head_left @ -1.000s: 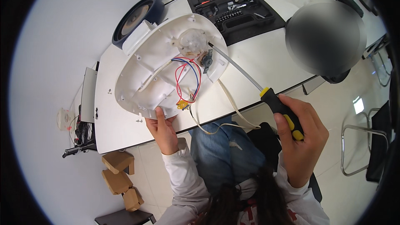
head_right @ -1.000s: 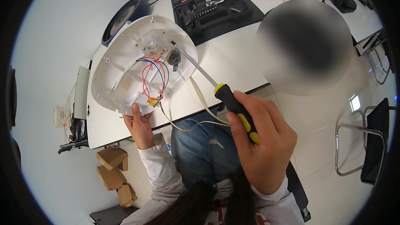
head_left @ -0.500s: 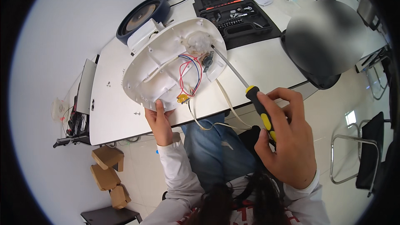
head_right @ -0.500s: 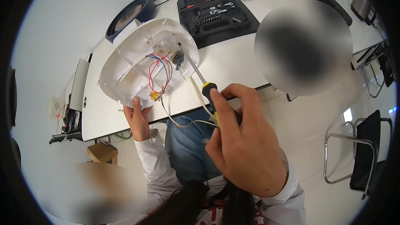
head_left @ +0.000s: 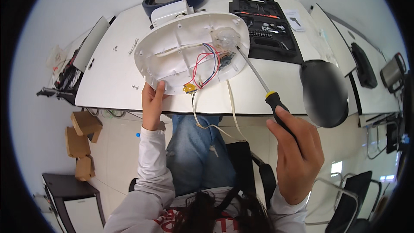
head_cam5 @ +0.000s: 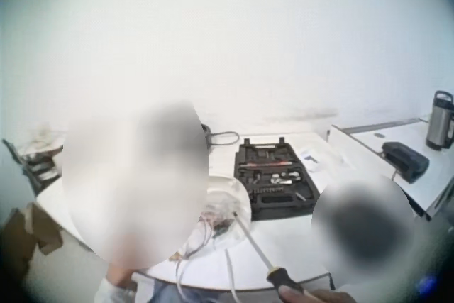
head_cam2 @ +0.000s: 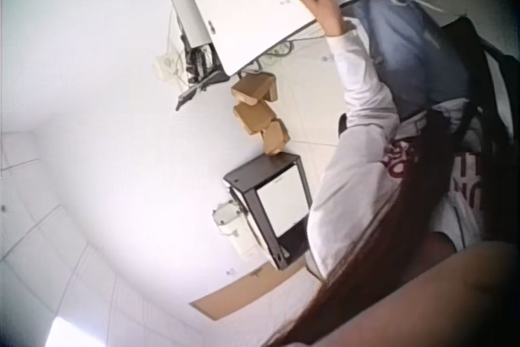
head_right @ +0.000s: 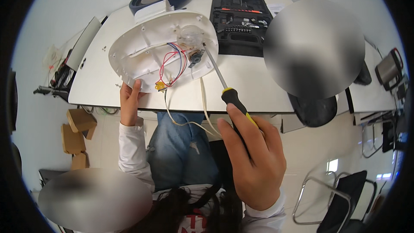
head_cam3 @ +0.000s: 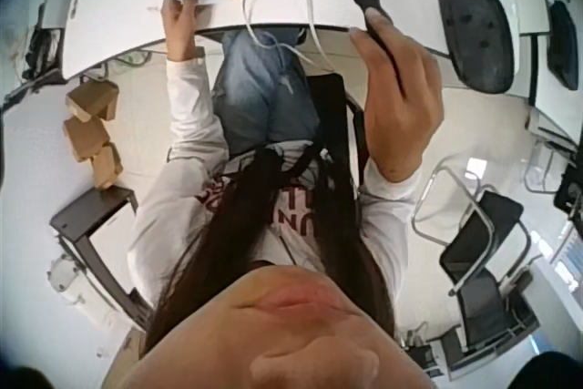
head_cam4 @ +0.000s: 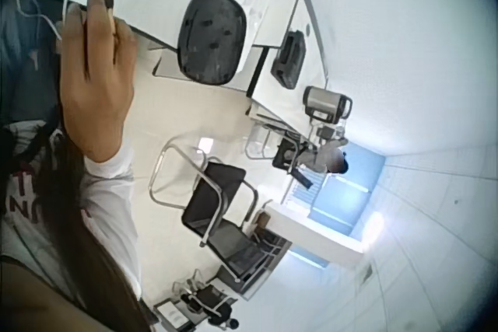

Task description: The person uses a screwdriver to fasten screws into a white plastic housing containing wires and a light bulb. They repeatedly pick up screws from the table, align them with screw holes, and tighten them while holding the housing steady.

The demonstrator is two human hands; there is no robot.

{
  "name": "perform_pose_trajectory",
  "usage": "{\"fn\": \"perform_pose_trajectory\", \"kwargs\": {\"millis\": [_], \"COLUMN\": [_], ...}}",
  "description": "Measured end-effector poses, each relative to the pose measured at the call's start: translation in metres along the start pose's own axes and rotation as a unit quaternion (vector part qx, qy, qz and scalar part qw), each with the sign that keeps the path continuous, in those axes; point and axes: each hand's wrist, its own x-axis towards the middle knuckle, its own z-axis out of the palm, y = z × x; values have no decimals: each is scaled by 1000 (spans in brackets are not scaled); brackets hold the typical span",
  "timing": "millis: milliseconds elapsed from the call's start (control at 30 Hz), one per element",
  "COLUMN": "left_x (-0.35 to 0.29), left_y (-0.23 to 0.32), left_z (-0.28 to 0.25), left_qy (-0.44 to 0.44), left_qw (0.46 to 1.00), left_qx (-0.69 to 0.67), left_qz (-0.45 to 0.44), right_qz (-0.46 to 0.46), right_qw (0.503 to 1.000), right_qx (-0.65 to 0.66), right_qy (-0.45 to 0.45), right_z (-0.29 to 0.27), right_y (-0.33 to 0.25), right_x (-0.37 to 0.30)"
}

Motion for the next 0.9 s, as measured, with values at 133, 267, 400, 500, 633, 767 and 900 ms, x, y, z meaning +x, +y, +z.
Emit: {"fn": "perform_pose_trajectory", "kwargs": {"millis": [133,267,400,500,633,767,900], "left_x": [-10,-15,-15,-14,-17,-16,-15], "left_y": [9,10,7,0,1,-2,1], "left_z": [-1,0,3,2,2,3,2], "left_qy": [5,15,15,29,48,72,74], "left_qw": [999,997,996,997,994,993,993], "left_qx": [37,68,75,65,91,85,90], "left_qz": [2,36,40,36,41,26,12], "right_qz": [-6,59,104,113,97,73,-22], "right_qw": [1000,997,988,986,992,989,969], "right_qx": [-7,57,113,115,50,127,167], "right_qy": [-24,10,-24,-36,-66,16,182], "right_z": [10,14,2,2,0,8,18], "right_y": [0,2,5,2,-9,-1,13], "right_x": [-4,-7,-8,-9,-16,-18,-10]}}
